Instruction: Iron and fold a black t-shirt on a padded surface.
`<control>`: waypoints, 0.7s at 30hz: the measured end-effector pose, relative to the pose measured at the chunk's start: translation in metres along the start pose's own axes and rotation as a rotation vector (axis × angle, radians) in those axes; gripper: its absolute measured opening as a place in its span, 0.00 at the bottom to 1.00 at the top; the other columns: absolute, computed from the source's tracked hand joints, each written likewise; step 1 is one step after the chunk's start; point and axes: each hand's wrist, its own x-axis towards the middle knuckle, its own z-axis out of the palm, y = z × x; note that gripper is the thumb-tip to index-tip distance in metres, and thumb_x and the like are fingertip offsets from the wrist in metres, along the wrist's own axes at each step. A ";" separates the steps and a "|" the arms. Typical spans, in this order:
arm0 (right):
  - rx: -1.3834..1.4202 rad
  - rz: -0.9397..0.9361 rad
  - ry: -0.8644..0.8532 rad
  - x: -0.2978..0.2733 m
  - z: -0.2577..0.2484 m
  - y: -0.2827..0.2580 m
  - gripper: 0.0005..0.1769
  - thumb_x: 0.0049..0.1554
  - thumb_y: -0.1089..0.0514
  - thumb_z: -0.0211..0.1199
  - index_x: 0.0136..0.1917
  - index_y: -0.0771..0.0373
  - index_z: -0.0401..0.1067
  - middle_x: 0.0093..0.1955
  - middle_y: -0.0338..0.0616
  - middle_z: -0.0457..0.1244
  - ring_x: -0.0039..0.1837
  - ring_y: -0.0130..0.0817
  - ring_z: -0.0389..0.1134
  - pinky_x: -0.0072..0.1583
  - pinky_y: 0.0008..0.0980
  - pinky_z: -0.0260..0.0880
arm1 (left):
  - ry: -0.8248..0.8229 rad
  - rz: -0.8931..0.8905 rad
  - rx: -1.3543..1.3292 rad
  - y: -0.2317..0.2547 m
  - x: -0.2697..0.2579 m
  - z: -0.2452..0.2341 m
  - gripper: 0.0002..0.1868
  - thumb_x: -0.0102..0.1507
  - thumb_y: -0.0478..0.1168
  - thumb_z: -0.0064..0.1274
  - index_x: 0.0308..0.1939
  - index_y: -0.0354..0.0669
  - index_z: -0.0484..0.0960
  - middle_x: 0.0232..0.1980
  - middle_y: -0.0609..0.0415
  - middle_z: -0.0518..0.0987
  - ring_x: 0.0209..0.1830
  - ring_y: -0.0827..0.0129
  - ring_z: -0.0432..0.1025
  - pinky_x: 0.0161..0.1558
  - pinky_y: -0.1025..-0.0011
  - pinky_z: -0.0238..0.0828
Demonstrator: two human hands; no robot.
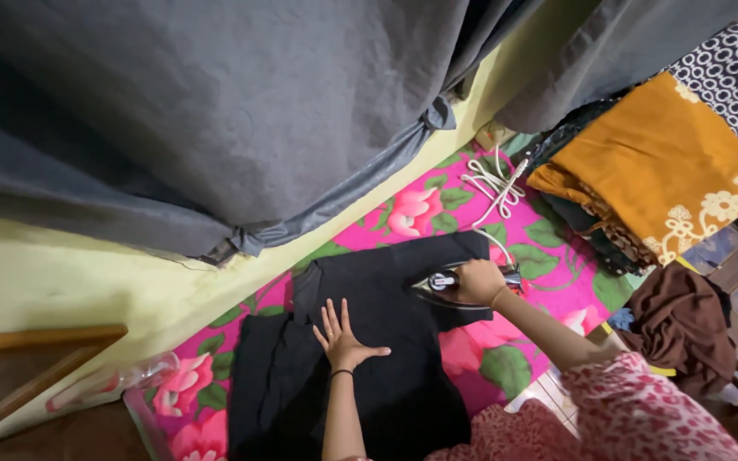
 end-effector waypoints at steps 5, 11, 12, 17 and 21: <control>0.026 -0.035 0.011 -0.023 -0.011 -0.012 0.28 0.44 0.25 0.68 0.46 0.44 0.82 0.35 0.48 0.70 0.38 0.50 0.72 0.42 0.48 0.73 | -0.002 -0.008 0.004 0.002 0.001 0.001 0.91 0.27 0.73 0.76 0.82 0.63 0.32 0.86 0.54 0.24 0.86 0.61 0.20 0.78 0.44 0.16; 0.056 -0.028 0.039 -0.018 -0.026 -0.014 0.30 0.43 0.24 0.68 0.47 0.46 0.82 0.35 0.48 0.70 0.38 0.50 0.73 0.41 0.49 0.73 | 0.001 0.002 0.018 -0.003 0.000 0.004 0.91 0.27 0.74 0.75 0.82 0.62 0.32 0.86 0.53 0.24 0.86 0.61 0.20 0.77 0.43 0.16; 0.087 0.001 0.096 -0.010 -0.031 -0.012 0.31 0.43 0.25 0.68 0.49 0.46 0.81 0.35 0.48 0.71 0.38 0.50 0.73 0.41 0.49 0.73 | 0.005 0.005 0.013 -0.002 0.001 0.005 0.91 0.27 0.74 0.75 0.82 0.62 0.32 0.86 0.54 0.24 0.86 0.61 0.20 0.77 0.43 0.16; 0.071 0.184 0.112 0.062 -0.049 0.006 0.33 0.42 0.24 0.68 0.48 0.50 0.81 0.38 0.50 0.71 0.41 0.52 0.73 0.45 0.50 0.73 | 0.026 0.009 0.011 -0.002 0.001 0.000 0.91 0.26 0.74 0.75 0.82 0.62 0.32 0.86 0.53 0.24 0.86 0.61 0.21 0.77 0.43 0.16; -0.047 0.290 -0.063 0.069 -0.053 0.002 0.37 0.42 0.21 0.68 0.41 0.56 0.81 0.40 0.51 0.71 0.44 0.51 0.74 0.48 0.49 0.74 | 0.021 0.006 0.025 -0.001 -0.002 0.005 0.91 0.27 0.74 0.76 0.82 0.62 0.32 0.86 0.53 0.25 0.86 0.61 0.21 0.77 0.43 0.17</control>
